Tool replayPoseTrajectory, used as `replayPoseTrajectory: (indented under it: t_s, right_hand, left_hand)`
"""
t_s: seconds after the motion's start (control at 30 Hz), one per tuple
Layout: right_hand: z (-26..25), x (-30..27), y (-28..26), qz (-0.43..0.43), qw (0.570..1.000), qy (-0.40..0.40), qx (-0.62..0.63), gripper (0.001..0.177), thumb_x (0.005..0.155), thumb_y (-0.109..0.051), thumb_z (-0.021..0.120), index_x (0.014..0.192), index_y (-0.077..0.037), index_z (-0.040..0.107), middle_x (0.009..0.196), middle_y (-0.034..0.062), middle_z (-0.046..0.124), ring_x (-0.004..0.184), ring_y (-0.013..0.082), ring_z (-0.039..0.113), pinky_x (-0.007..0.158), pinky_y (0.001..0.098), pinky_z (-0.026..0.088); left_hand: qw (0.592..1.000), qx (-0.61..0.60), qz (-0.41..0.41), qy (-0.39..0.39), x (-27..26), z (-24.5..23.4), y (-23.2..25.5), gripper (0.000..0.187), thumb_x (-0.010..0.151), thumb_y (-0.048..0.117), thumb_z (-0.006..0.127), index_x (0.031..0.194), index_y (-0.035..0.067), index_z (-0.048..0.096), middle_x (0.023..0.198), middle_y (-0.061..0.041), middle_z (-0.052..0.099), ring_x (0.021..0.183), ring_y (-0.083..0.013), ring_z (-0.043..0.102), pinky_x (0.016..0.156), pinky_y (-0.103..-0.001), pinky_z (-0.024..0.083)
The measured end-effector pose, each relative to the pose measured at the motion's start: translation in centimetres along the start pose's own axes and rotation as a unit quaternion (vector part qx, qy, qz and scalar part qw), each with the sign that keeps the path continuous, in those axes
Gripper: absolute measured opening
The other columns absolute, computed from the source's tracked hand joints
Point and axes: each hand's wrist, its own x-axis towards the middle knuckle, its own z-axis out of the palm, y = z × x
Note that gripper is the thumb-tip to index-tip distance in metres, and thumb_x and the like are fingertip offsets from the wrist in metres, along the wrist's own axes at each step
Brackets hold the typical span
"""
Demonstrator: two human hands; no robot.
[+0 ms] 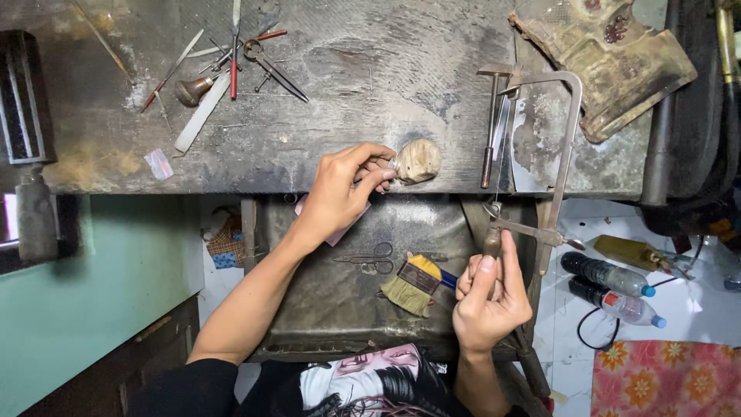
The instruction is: Sawing a small piece of material on a jeweler's bench using a hand saw
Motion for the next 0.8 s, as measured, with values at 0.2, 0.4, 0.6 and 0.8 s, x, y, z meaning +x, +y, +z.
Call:
replayPoseTrajectory:
  t_s: [0.2,0.4,0.6,0.8]
  right_hand:
    - [-0.8,0.1,-0.2,-0.014,1.000,-0.008,0.003,0.041,0.106,-0.001,0.051,0.147,0.003,0.052,0.075,0.0116,0.052,0.050,0.0089,0.034,0.041,0.0213,0.028]
    - [-1.2,-0.2,-0.2,-0.034,0.999,-0.017,0.004,0.043,0.106,0.002,0.050,0.149,0.006,0.049,0.074,0.0129,0.053,0.048,0.0088,0.035,0.040,0.0220,0.028]
    - [-1.4,-0.5,-0.2,-0.026,0.999,-0.025,0.009,0.042,0.106,0.001,0.050,0.148,0.004,0.050,0.073,0.0109,0.051,0.049,0.0083,0.033,0.042,0.0219,0.027]
    - [-1.9,-0.6,0.6,-0.029,0.998,-0.040,0.026,0.045,0.104,-0.001,0.051,0.149,0.005,0.048,0.072,0.0126,0.050,0.049,0.0097,0.035,0.041,0.0227,0.028]
  left_hand:
    - [0.999,-0.039,-0.003,-0.016,-0.3,-1.3,1.1,0.018,0.098,0.003,0.067,0.115,0.000,0.068,0.087,-0.011,0.075,0.073,-0.0126,0.075,0.072,-0.021,0.063]
    - [1.000,0.010,0.024,0.004,-0.7,-2.1,1.3,0.019,0.097,0.006,0.070,0.115,0.005,0.071,0.097,-0.008,0.072,0.083,-0.0121,0.071,0.072,-0.021,0.057]
    - [0.993,0.100,0.058,0.016,-1.4,-2.6,1.3,0.016,0.097,0.011,0.070,0.113,0.008,0.071,0.097,-0.005,0.071,0.083,-0.0148,0.065,0.073,-0.026,0.053]
    - [0.972,0.181,0.141,0.048,-2.6,-1.7,0.7,0.030,0.093,-0.003,0.068,0.123,0.000,0.066,0.106,-0.014,0.058,0.100,-0.0309,0.061,0.089,-0.041,0.049]
